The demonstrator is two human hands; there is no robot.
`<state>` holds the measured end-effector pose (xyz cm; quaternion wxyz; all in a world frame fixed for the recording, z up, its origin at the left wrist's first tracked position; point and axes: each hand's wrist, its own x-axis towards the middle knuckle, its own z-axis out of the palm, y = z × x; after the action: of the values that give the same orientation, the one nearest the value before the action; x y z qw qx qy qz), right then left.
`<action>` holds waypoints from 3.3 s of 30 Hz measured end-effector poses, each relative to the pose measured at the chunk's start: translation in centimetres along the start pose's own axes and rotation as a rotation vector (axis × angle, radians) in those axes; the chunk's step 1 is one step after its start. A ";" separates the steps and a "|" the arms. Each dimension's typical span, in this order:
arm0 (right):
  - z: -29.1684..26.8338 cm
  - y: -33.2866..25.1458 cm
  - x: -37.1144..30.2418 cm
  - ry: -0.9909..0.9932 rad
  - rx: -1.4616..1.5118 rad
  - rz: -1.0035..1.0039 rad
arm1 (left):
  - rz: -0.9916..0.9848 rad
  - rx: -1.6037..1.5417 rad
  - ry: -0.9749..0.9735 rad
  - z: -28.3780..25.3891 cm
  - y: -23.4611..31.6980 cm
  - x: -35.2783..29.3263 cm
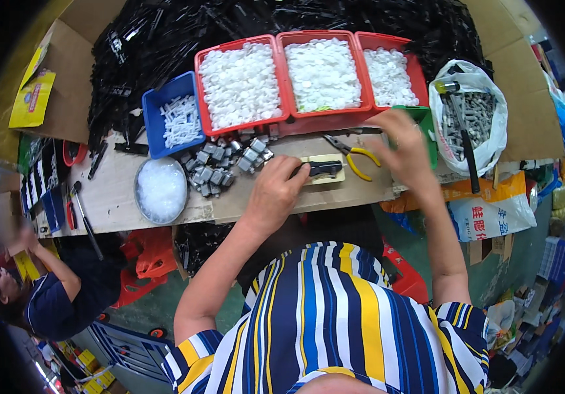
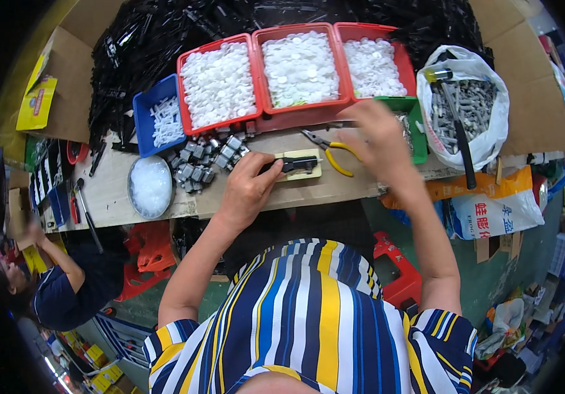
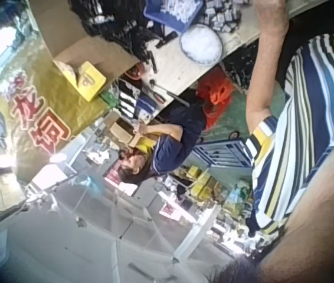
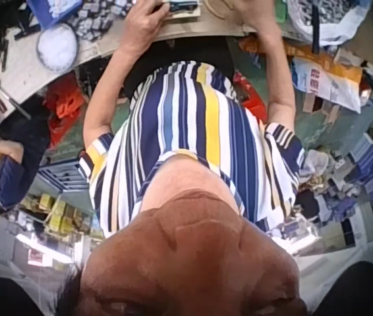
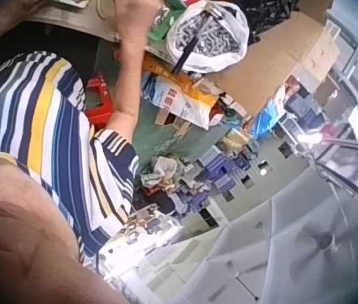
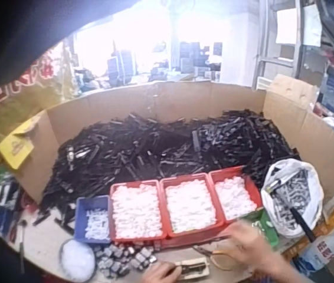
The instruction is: The person assembles small metal lock bodies by inserting pins and white plastic components into a wooden jig. They use pliers to secure the parts and a hammer to tap the assembly into place. The finished units are placed on the table, and the process is repeated with new components from nearby bins.
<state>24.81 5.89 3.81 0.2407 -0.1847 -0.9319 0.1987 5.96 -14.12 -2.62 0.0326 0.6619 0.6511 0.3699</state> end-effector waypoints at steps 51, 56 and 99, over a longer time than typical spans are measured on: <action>-0.7 -6.7 -3.6 0.103 0.068 -0.011 | 0.060 0.199 0.050 0.2 1.5 -0.8; 2.8 -6.4 -2.7 -0.004 0.004 -0.161 | 0.079 0.168 0.052 2.1 3.3 -2.6; -4.6 2.0 -3.8 0.058 -0.157 0.085 | -0.255 -0.779 0.395 -1.9 3.8 -0.2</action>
<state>30.79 7.19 5.18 0.2439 -0.2480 -0.9285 0.1298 8.12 -15.66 0.65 0.1995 0.4316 0.5336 0.6994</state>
